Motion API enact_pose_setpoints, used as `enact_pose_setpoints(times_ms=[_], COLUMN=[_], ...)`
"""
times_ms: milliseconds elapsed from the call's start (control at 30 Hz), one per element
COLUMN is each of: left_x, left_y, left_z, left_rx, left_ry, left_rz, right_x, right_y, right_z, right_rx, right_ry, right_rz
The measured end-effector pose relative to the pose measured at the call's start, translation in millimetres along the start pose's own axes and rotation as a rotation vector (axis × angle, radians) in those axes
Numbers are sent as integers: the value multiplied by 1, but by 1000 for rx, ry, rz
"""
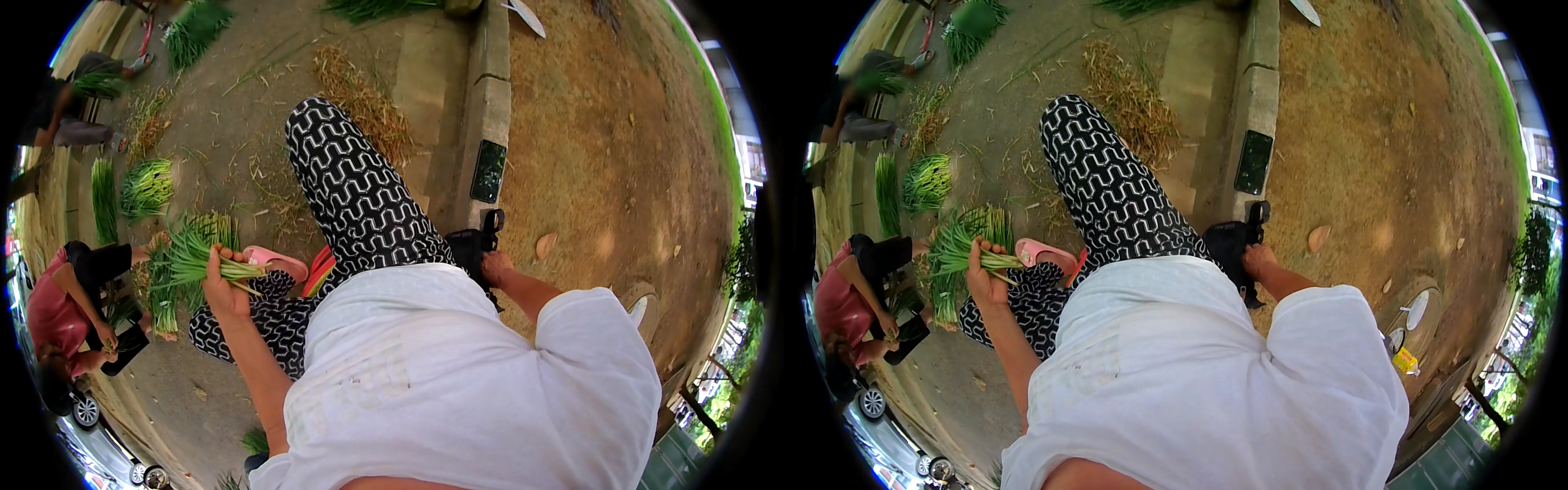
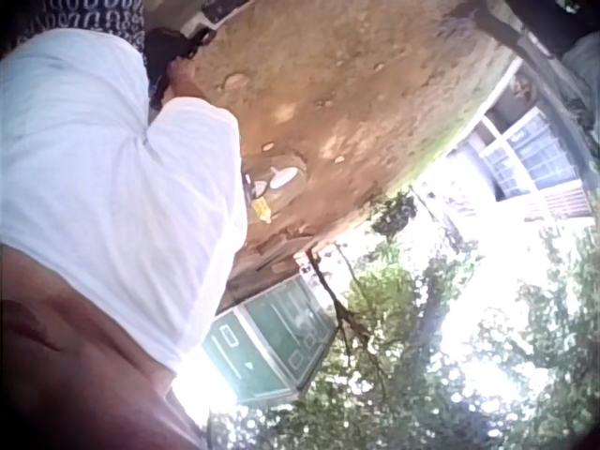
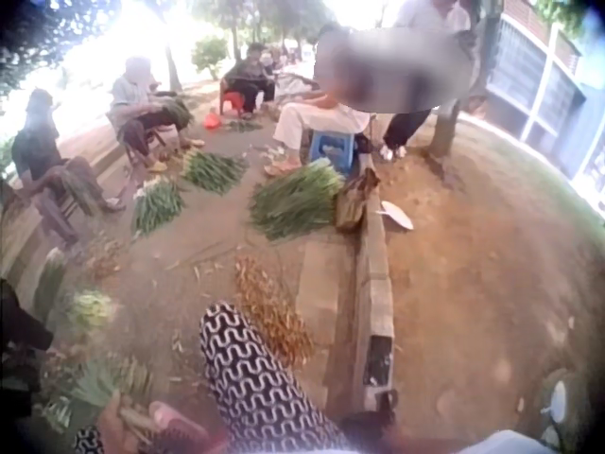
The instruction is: The person gathers a small bunch of green chives by hand, aligns the stalks, and prepares them for tying while seated outdoors.
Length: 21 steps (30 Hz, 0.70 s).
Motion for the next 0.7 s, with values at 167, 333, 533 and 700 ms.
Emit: enact_pose_setpoints(times_ms=[167, 333, 533, 700], left_x=[16, -7, -5, 0], left_y=[2, 1, 5, -3], left_z=[-2, 2, 1, 3], left_rx=[-39, -80, -112, -108], left_ry=[93, 69, 41, 40], left_rz=[26, -51, -18, -48], right_x=[64, 112, 68, 59], right_y=[41, 0, -21, -21], right_z=[-13, -5, 25, 26], right_rx=[-240, -18, 36, 11], right_ry=[-156, 326, 91, 179], right_rz=[175, 156, 249, 270])
Point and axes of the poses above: each hand's wrist, its own z-axis towards the middle knuckle, its own x-axis out of the back of the hand, y = z × x, the point moved 4 cm from there along z, towards the middle knuckle, and after that the axes turned 9 degrees about -y, right-handed, at the moved point
